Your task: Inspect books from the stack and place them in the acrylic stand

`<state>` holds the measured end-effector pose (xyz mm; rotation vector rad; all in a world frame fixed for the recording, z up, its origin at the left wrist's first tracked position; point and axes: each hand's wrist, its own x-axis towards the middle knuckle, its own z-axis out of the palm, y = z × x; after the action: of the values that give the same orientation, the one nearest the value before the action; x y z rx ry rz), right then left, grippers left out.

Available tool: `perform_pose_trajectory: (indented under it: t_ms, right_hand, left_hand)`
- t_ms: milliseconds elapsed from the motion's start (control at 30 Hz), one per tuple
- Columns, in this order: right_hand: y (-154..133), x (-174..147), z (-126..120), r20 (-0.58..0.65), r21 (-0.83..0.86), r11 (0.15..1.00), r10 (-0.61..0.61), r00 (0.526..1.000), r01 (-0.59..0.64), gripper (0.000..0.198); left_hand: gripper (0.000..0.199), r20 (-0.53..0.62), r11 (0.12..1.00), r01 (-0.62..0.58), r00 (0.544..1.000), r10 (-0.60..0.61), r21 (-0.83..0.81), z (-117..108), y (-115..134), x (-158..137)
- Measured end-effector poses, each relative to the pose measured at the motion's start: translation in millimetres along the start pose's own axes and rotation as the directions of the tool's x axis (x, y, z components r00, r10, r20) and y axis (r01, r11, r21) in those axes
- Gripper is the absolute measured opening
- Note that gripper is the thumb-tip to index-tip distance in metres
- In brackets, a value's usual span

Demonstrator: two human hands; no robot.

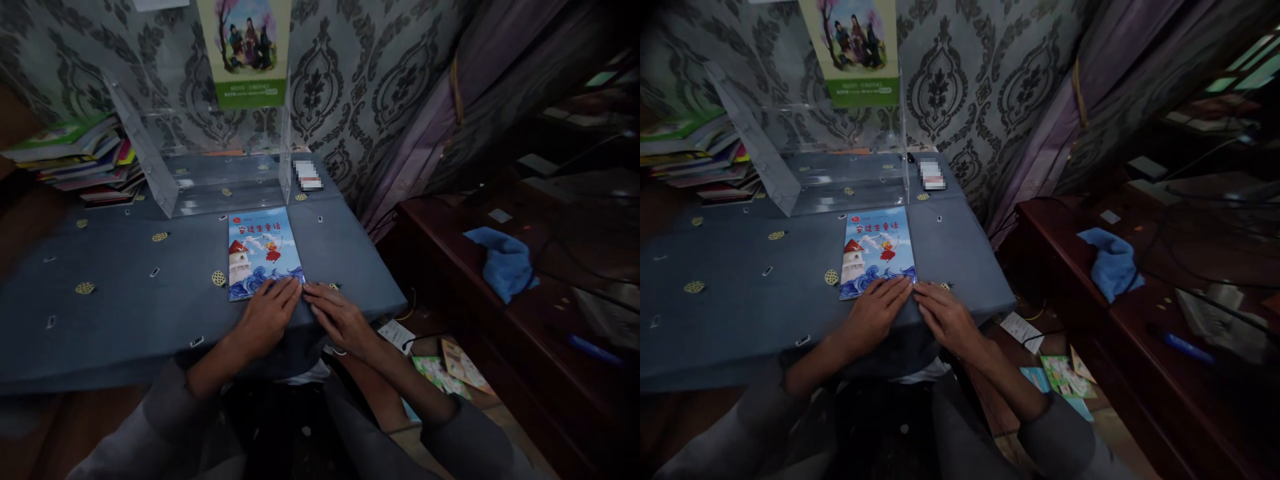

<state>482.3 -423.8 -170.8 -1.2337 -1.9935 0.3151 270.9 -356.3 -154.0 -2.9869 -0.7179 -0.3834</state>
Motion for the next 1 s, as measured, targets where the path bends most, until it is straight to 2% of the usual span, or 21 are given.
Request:
perform_pose_trajectory:
  t_ms: [300,500,633,833,1000]
  right_hand:
    - [0,0,0,-0.009,-0.017,1.0,-0.009,1.0,0.009,0.036]
    - [1,1,1,-0.03,-0.027,0.999,-0.042,0.999,0.041,0.037]
    - [1,1,1,-0.032,-0.051,0.997,-0.057,0.998,0.055,0.034]
    - [-2,3,-1,-0.018,-0.077,0.996,-0.042,0.999,0.041,0.031]
    - [-1,4,-1,-0.029,-0.102,0.993,-0.054,0.998,0.051,0.029]
  left_hand:
    - [0.058,0.033,0.999,0.029,0.999,-0.03,0.031,-6,-4,-25]
    - [0.067,-0.057,0.994,0.106,0.993,-0.104,0.038,-11,-15,-56]
    - [0.063,-0.091,0.986,0.155,0.985,-0.149,0.067,-16,-20,-71]
    - [0.068,-0.12,0.981,0.184,0.977,-0.177,0.058,-15,-22,-77]
    - [0.063,-0.142,0.978,0.192,0.973,-0.18,0.077,-13,-21,-77]
